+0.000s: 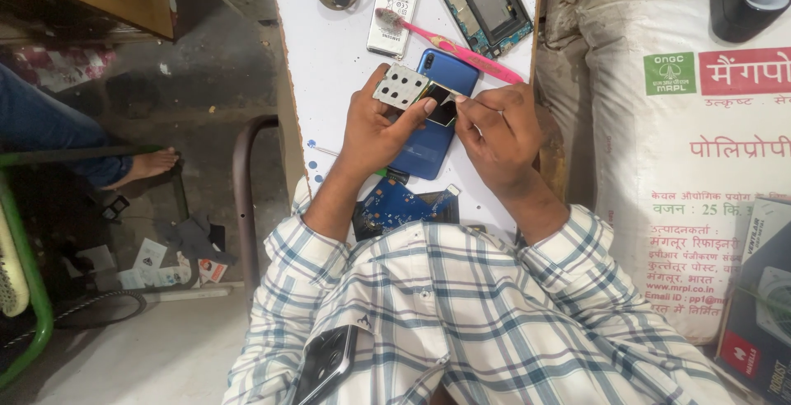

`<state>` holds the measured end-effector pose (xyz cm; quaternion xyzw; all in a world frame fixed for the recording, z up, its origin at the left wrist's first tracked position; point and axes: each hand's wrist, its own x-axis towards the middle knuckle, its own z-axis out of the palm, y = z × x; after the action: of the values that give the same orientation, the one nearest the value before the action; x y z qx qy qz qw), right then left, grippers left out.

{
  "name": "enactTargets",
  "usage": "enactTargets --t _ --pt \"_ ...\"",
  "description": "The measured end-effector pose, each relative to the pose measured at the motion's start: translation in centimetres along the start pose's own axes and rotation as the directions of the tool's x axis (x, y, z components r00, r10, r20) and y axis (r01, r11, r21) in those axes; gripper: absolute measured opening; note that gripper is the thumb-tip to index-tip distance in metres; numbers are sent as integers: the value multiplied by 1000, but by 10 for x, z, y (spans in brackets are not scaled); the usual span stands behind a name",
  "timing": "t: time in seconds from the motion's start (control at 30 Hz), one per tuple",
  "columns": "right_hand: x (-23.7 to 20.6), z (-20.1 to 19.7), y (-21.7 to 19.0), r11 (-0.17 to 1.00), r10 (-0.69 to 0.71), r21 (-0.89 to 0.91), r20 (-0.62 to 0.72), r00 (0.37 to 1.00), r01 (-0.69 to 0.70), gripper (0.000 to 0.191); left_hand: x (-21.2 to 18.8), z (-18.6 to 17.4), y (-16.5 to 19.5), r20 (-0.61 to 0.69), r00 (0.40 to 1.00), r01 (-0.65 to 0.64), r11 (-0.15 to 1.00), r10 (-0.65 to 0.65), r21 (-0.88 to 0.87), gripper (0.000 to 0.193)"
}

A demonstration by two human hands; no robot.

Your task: The person holds a blue smartphone and brushes its back and edges with a pink toothbrush. They then pick up a small display panel, peel a protective film off it, and press and align the film onto the panel with their fingers.

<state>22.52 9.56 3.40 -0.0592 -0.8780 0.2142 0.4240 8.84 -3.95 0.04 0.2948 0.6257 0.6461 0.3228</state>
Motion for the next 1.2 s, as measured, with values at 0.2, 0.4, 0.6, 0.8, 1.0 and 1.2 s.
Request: enactTargets --t 0.2,0.4,0.6,0.8,1.0,1.2 --pt "-1 0 2 1000 -16 3 -1 1000 16 29 1 0 1 3 1000 -14 1000 14 8 29" --pt "-2 -3 2 999 -29 21 5 1000 29 31 1 1 1 5 1000 -15 1000 15 13 30" --pt "-2 -2 3 999 -20 51 6 1000 19 31 2 1 1 9 1000 -19 1000 18 24 31" --pt "-2 -3 3 998 -20 59 14 1000 19 29 2 1 0 8 1000 -15 999 15 30 32" --pt "0 -3 5 998 -37 58 20 999 36 29 3 0 3 8 1000 -25 998 25 53 34" --pt "2 -3 5 1000 -26 12 28 999 25 27 4 0 5 22 998 -68 992 67 101 27"
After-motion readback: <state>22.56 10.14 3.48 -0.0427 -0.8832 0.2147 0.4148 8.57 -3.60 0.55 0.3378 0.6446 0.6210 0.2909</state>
